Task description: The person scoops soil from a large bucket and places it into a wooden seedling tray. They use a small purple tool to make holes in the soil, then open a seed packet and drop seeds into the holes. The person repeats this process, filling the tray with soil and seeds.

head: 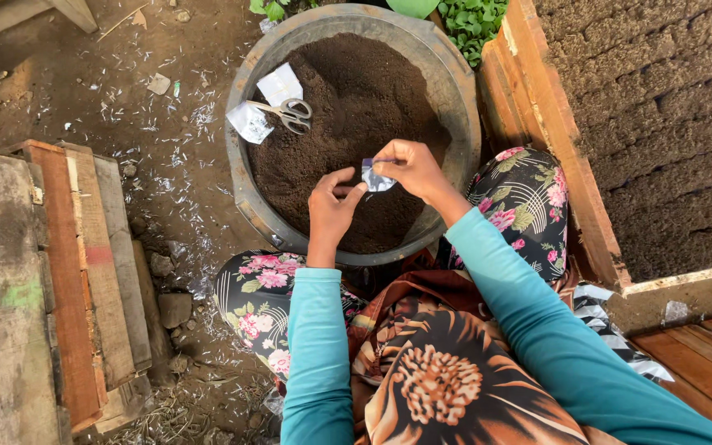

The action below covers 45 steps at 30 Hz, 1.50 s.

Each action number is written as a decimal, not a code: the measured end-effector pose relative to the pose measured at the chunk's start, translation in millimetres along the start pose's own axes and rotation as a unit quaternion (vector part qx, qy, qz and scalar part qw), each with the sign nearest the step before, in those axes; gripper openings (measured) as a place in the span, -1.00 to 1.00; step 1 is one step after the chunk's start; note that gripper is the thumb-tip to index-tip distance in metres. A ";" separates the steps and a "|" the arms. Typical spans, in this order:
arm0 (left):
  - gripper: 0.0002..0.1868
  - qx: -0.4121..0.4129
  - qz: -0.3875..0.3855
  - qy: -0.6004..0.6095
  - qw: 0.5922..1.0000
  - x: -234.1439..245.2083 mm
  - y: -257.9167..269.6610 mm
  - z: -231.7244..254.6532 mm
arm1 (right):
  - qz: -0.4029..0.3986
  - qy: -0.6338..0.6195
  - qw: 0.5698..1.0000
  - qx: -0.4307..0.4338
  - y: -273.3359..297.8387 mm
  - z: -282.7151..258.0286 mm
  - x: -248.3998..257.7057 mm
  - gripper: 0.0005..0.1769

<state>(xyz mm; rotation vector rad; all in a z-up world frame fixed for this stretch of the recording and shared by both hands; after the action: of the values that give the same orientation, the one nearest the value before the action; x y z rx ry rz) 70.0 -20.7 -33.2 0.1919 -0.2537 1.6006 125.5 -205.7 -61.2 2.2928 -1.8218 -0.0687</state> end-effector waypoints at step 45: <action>-0.76 -0.048 0.086 -0.115 0.988 43.0 16.6 14.4 | 0.181 -0.556 0.781 -0.219 -26.6 95.7 -78.2 -0.49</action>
<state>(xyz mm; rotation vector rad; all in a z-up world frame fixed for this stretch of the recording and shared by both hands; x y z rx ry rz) 50.9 15.9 -8.2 0.2875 -0.5370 1.7333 116.7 -137.4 -167.2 1.5303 -2.2549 -1.8878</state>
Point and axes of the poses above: each hand's wrist, its own y-axis away from the middle knuckle, its own x-axis out of the back of the hand, z = x × y, the point moved 6 cm from there along -y, towards the middle knuckle, and after that the axes turned 6 degrees about -x, right-handed, at the moved point
